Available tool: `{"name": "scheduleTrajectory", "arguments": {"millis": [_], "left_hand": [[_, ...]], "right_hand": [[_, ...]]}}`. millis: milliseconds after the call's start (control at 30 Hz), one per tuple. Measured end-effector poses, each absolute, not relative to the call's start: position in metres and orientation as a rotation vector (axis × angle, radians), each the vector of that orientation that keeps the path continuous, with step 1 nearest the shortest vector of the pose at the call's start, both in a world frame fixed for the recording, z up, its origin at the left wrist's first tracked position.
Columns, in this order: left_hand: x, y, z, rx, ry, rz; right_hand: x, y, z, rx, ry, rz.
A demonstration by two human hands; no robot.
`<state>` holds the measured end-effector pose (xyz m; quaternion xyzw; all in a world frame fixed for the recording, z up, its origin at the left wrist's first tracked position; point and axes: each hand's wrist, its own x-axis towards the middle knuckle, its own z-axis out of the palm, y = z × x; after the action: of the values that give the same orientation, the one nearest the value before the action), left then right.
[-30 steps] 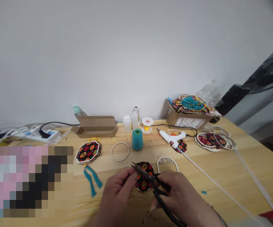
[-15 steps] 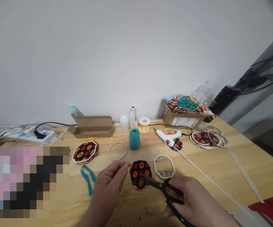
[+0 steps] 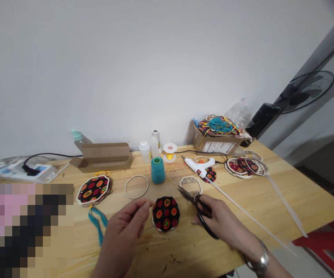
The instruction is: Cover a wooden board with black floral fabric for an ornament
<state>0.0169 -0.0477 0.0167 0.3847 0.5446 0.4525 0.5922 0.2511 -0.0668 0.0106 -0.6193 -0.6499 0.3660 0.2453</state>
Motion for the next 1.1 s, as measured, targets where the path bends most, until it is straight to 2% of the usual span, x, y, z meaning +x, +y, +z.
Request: {"name": "scheduleTrajectory", "arguments": {"millis": [167,333,600,733,800,900,1000,1100], "left_hand": [[0.019,-0.048,0.018,0.887,1.25,1.036],[0.022,-0.046,0.023,0.823,1.228,1.064],[0.024,-0.042,0.027,0.629,1.075,1.095],[0.024,-0.044,0.03,0.595,1.048,1.087],[0.025,-0.046,0.031,0.586,1.035,1.093],[0.027,-0.048,0.032,0.592,1.026,1.102],[0.028,-0.05,0.03,0.633,1.022,1.085],[0.028,-0.051,0.026,0.68,1.015,1.056]], "right_hand": [[0.25,-0.048,0.009,-1.666,-1.775,0.841],[0.264,-0.074,0.013,-1.894,-1.894,0.652],[0.302,-0.094,0.009,-2.079,-2.028,0.621],[0.296,-0.088,0.016,-2.19,-2.049,0.358],[0.278,-0.08,0.024,-2.104,-2.008,0.338],[0.238,-0.066,0.033,-1.663,-1.823,0.823],[0.199,-0.054,0.031,-1.399,-1.409,1.364],[0.177,-0.047,0.026,-1.26,-1.194,1.523]]}}
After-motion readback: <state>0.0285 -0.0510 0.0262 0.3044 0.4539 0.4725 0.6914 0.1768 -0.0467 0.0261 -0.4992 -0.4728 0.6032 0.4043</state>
